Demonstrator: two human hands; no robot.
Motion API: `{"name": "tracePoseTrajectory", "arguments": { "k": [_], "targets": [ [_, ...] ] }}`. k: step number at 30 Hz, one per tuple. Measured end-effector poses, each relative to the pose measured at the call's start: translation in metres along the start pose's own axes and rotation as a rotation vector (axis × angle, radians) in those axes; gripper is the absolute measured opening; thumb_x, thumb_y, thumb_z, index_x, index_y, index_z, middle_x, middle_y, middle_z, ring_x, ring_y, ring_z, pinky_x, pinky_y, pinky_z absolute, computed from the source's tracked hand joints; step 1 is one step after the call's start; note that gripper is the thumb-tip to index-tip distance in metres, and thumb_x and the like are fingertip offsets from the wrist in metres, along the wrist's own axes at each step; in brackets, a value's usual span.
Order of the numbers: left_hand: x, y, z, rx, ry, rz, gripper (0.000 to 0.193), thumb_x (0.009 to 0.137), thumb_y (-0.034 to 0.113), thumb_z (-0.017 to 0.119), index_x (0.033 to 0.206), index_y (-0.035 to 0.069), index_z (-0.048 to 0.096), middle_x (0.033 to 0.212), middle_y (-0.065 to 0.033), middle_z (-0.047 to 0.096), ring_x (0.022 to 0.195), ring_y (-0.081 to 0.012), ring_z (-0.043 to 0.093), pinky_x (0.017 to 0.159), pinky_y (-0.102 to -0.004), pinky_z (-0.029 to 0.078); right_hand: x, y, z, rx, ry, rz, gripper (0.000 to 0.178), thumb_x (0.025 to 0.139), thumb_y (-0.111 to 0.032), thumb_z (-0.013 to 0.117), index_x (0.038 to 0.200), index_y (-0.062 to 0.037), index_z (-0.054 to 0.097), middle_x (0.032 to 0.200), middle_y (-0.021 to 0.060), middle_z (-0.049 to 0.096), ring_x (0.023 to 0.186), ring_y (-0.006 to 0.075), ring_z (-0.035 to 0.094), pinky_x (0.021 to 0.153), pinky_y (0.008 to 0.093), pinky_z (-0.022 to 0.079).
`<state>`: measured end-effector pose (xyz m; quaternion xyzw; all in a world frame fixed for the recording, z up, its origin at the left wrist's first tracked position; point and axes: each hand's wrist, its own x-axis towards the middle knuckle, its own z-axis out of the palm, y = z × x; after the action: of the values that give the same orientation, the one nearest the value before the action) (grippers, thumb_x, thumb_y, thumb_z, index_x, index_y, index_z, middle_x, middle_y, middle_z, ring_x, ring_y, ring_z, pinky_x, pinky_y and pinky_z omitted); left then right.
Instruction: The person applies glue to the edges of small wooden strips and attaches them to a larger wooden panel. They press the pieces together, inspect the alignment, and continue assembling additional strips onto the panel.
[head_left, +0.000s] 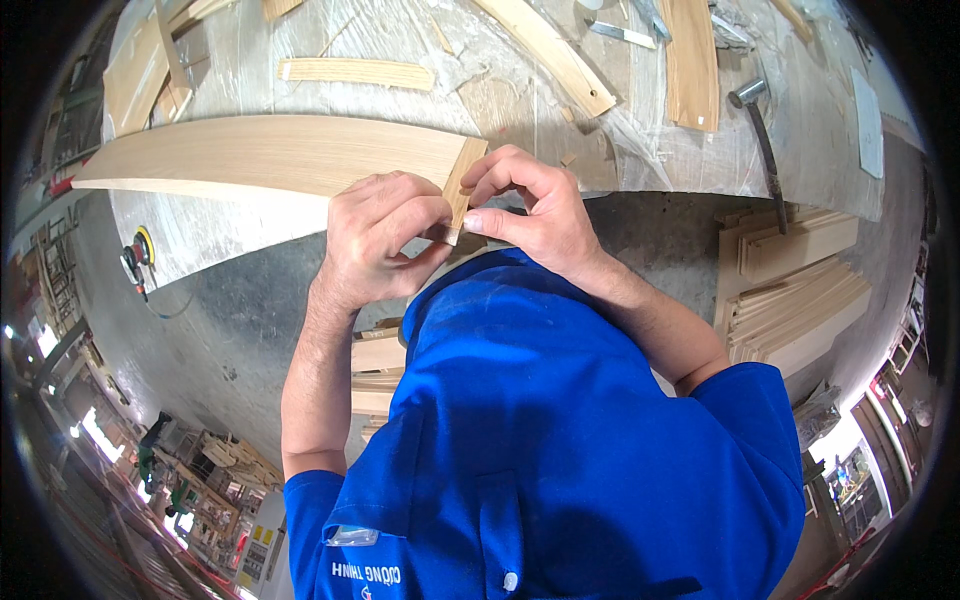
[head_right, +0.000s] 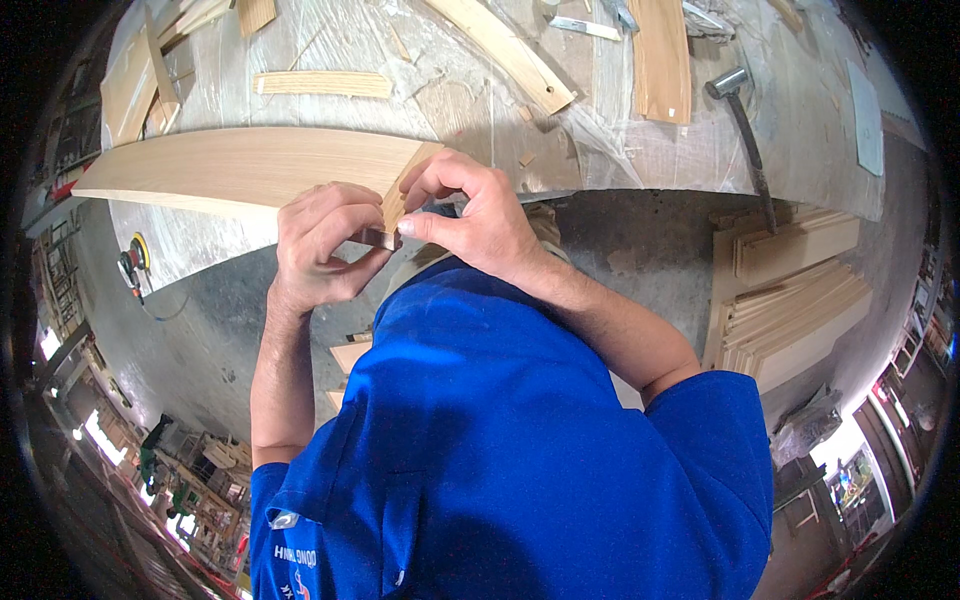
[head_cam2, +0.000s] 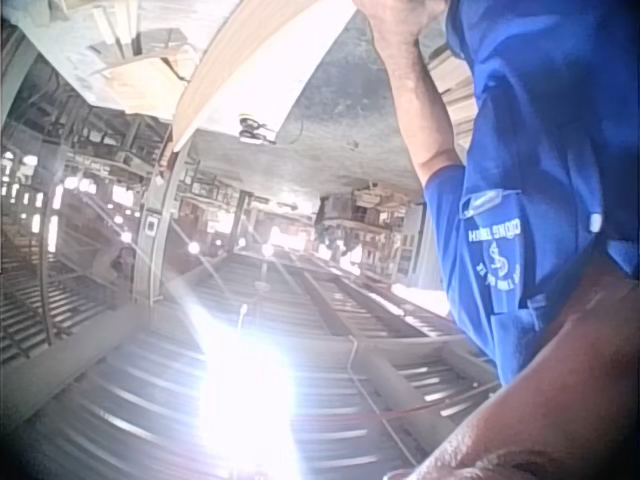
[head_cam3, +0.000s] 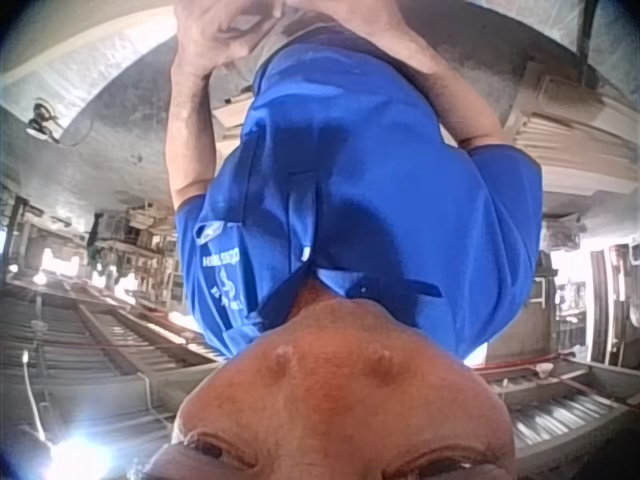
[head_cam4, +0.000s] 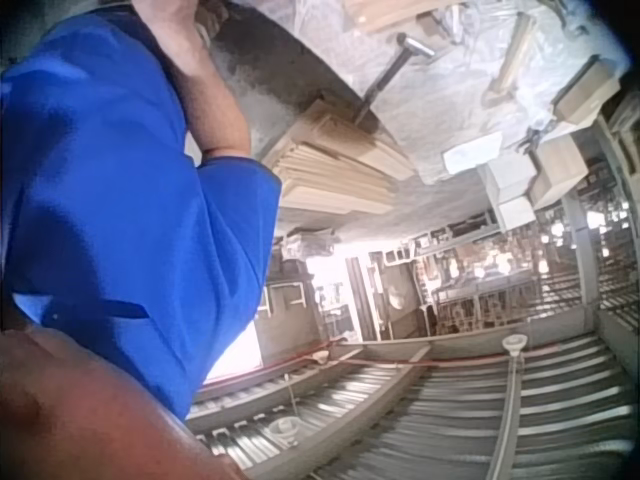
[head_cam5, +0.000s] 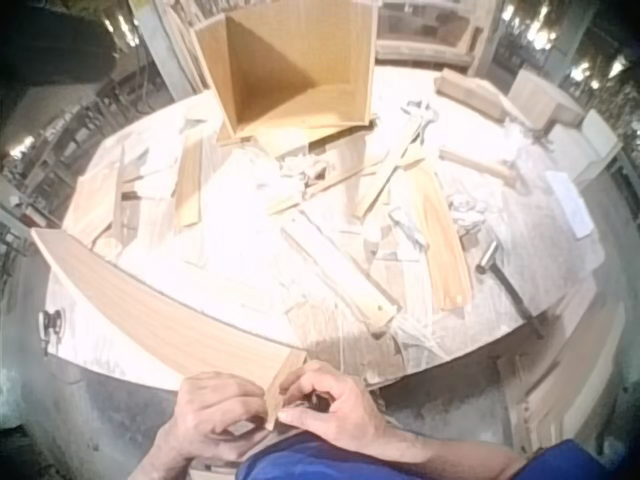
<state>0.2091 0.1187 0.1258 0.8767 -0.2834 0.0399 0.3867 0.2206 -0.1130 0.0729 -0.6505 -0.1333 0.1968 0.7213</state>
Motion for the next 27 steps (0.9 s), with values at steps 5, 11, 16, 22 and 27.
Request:
{"name": "tracePoseTrajectory", "arguments": {
  "k": [5, 11, 16, 22, 27],
  "targets": [
    [0.004, 0.0, 0.0, 0.009, -0.001, -0.001, 0.035, 0.061, 0.003, 0.087, 0.091, 0.01, 0.07, 0.084, -0.0034, 0.07, 0.073, -0.0213, 0.071, 0.065, -0.0354, 0.057, 0.001, 0.005, 0.0, 0.118, 0.008, 0.037, 0.019, 0.085, -0.008, 0.088, 0.098, -0.0024, 0.076, 0.109, 0.0044, 0.075, 0.099, 0.0137, 0.071, 0.09, 0.0327, 0.056],
    [0.007, -0.001, -0.002, 0.012, -0.008, 0.007, 0.034, 0.062, 0.003, 0.086, 0.091, 0.01, 0.071, 0.084, -0.0032, 0.07, 0.073, -0.0215, 0.071, 0.065, -0.0358, 0.057, 0.003, 0.01, -0.002, 0.13, 0.017, 0.055, 0.022, 0.085, -0.009, 0.09, 0.101, -0.0026, 0.077, 0.108, 0.0038, 0.076, 0.098, 0.0123, 0.071, 0.089, 0.0317, 0.056],
    [0.009, -0.001, -0.002, 0.011, -0.005, 0.006, 0.032, 0.062, 0.003, 0.086, 0.089, 0.011, 0.071, 0.082, -0.0027, 0.069, 0.073, -0.0212, 0.071, 0.066, -0.0361, 0.058, 0.004, 0.01, -0.003, 0.133, 0.019, 0.066, 0.022, 0.085, -0.01, 0.09, 0.101, -0.0031, 0.077, 0.107, 0.0037, 0.076, 0.098, 0.0123, 0.071, 0.089, 0.0318, 0.056],
    [0.012, -0.002, -0.002, 0.005, 0.002, 0.021, 0.032, 0.061, 0.003, 0.086, 0.088, 0.012, 0.071, 0.082, -0.0019, 0.068, 0.073, -0.0208, 0.07, 0.065, -0.036, 0.058, 0.005, 0.01, -0.004, 0.128, 0.02, 0.092, 0.023, 0.084, -0.012, 0.091, 0.101, -0.004, 0.078, 0.105, 0.0036, 0.077, 0.099, 0.013, 0.071, 0.089, 0.0325, 0.055],
    [0.01, -0.004, 0.0, 0.02, -0.009, 0.022, 0.033, 0.06, 0.004, 0.086, 0.088, 0.012, 0.071, 0.082, -0.0008, 0.067, 0.072, -0.0205, 0.069, 0.064, -0.0355, 0.057, 0.006, 0.009, -0.005, 0.146, 0.016, 0.097, 0.023, 0.084, -0.013, 0.09, 0.101, -0.004, 0.078, 0.105, 0.0037, 0.077, 0.099, 0.0133, 0.071, 0.09, 0.0323, 0.055]
  ]
}}
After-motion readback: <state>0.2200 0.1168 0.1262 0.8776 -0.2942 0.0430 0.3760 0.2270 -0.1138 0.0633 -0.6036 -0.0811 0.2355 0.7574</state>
